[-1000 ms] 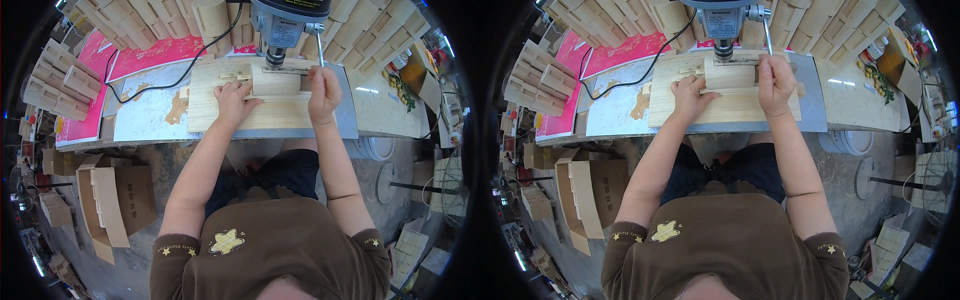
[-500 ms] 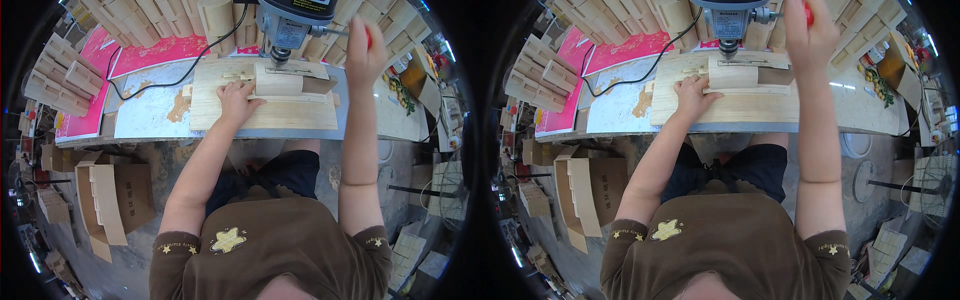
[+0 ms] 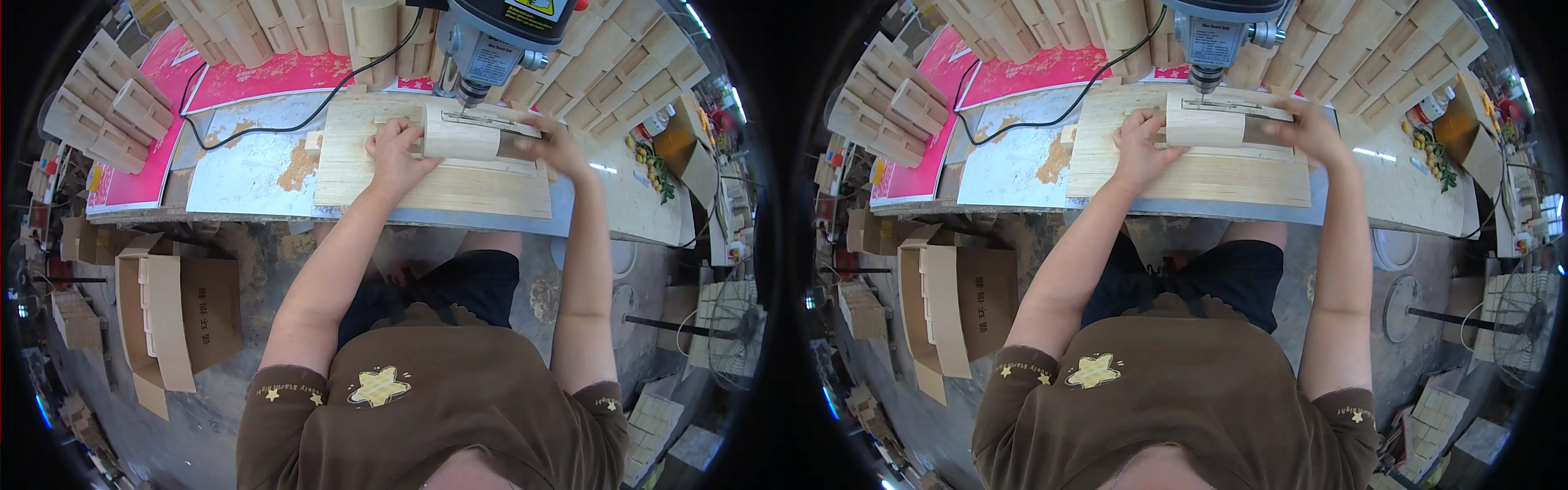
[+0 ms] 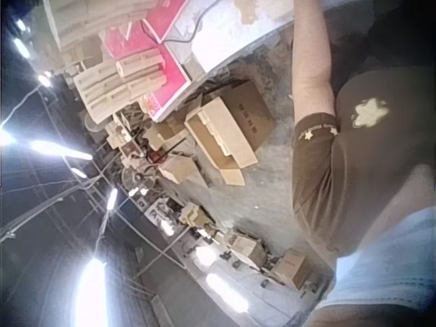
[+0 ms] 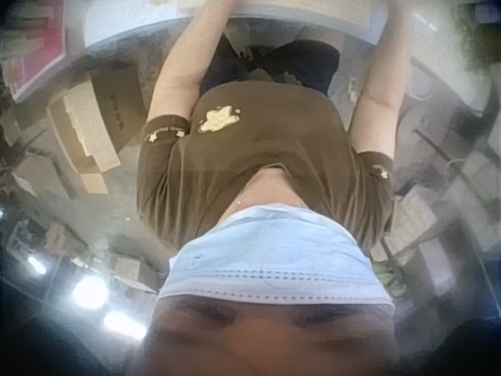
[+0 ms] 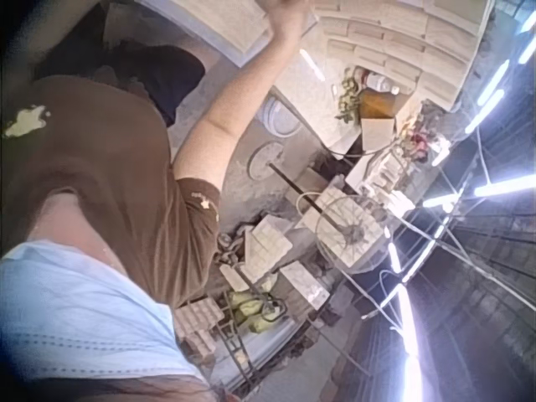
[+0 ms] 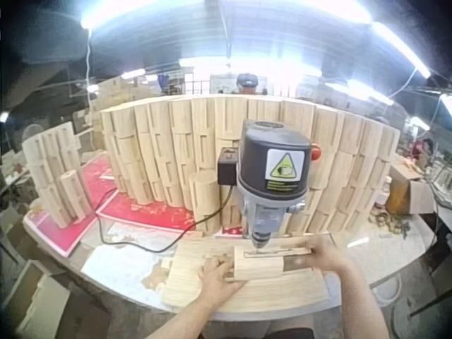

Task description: Using a drill press to drill holes into the centers of many cylindrical wood blocks.

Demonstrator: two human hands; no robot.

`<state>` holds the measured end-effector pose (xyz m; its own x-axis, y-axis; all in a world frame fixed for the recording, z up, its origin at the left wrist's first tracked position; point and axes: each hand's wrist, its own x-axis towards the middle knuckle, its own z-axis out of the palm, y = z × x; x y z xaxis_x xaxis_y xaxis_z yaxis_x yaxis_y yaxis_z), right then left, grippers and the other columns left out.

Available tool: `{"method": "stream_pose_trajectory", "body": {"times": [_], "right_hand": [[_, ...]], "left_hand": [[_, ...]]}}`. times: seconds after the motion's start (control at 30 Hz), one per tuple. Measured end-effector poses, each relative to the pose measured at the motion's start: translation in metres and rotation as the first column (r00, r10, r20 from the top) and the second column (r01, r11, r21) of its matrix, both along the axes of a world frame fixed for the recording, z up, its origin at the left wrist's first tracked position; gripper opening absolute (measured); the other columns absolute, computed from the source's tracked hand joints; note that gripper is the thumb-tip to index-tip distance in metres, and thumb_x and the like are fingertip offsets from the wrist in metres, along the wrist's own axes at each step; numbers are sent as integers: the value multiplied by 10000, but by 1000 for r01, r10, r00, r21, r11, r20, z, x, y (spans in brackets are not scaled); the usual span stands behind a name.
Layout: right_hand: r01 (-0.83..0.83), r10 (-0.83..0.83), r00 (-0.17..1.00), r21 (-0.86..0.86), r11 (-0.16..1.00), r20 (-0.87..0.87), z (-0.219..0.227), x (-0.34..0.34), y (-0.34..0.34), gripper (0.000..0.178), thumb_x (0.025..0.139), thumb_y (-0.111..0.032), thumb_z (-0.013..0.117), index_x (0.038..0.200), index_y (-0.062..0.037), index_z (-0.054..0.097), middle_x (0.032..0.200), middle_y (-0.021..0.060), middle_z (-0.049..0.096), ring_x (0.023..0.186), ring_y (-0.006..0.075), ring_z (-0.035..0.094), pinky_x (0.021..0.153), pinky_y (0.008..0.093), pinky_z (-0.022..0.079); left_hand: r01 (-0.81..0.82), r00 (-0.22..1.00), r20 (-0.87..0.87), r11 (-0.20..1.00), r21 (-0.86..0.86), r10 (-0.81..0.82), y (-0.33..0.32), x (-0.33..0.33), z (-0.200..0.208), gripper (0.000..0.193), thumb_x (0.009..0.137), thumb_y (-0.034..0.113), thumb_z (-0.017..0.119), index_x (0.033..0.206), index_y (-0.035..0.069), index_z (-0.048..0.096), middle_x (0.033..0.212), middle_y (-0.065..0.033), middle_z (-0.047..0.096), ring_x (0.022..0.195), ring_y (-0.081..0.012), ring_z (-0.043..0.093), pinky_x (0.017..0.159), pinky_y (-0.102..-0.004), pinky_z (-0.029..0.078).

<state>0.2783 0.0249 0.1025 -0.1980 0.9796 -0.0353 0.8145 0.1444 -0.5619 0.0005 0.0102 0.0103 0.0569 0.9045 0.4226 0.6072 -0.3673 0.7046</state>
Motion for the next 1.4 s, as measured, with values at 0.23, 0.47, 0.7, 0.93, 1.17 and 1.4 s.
{"method": "stream_pose_trajectory", "body": {"times": [0.23, 0.47, 0.7, 0.93, 1.17, 1.4], "right_hand": [[-62, 60, 916, 8, 998, -397, -30, -12, -57, 244, 765, -50, 693, 983, 19, 606, 890, 99, 629, 823, 185, 577, 745, 292, 449], [-102, 145, 922, 135, 986, -359, -35, -36, -80, 223, 715, 4, 690, 925, 11, 614, 831, 37, 598, 804, 120, 547, 724, 246, 431], [66, -20, 781, 51, 997, -624, -58, -35, -86, 241, 749, -36, 712, 965, -29, 605, 874, -9, 589, 823, 85, 523, 729, 224, 424], [87, -6, 777, 98, 991, -630, -63, -35, -85, 259, 738, -48, 726, 961, -34, 597, 880, -4, 587, 834, 101, 522, 746, 229, 415], [114, -46, 792, 73, 991, -608, -70, -24, -85, 277, 726, -60, 714, 964, -40, 573, 924, 6, 556, 860, 114, 509, 745, 237, 411], [131, -118, 792, -23, 991, -600, -54, -35, -93, 271, 701, -57, 695, 935, -44, 558, 871, 9, 524, 828, 118, 494, 742, 240, 399]], "left_hand": [[153, 987, 34, 980, 127, -158, -23, -89, 25, 448, 600, 61, 768, 1029, 81, 640, 1184, -79, 485, 1105, -208, 491, 970, -390, 360], [-32, 959, 270, 976, -216, 92, -64, -240, 74, 383, 597, -2, 740, 948, 52, 595, 1247, -85, 439, 1141, -220, 487, 915, -331, 451], [-533, 845, -104, 843, -76, 525, -74, -289, 44, 513, 560, 56, 770, 1041, 45, 593, 1204, -114, 423, 1126, -289, 473, 946, -338, 431], [-657, 744, 138, 754, -33, 654, -78, -287, -20, 816, 597, 85, 794, 1298, 28, 382, 1175, -131, 543, 1025, -233, 569, 866, -348, 476], [-604, 736, 232, 771, -200, 636, -71, -294, -1, 678, 569, 114, 819, 1163, -8, 515, 1010, -119, 611, 824, -224, 615, 732, -323, 510], [-655, 667, 429, 754, -51, 609, -11, -378, 89, 590, 616, 76, 808, 1129, -32, 538, 986, -144, 649, 869, -193, 643, 734, -312, 522]]}}
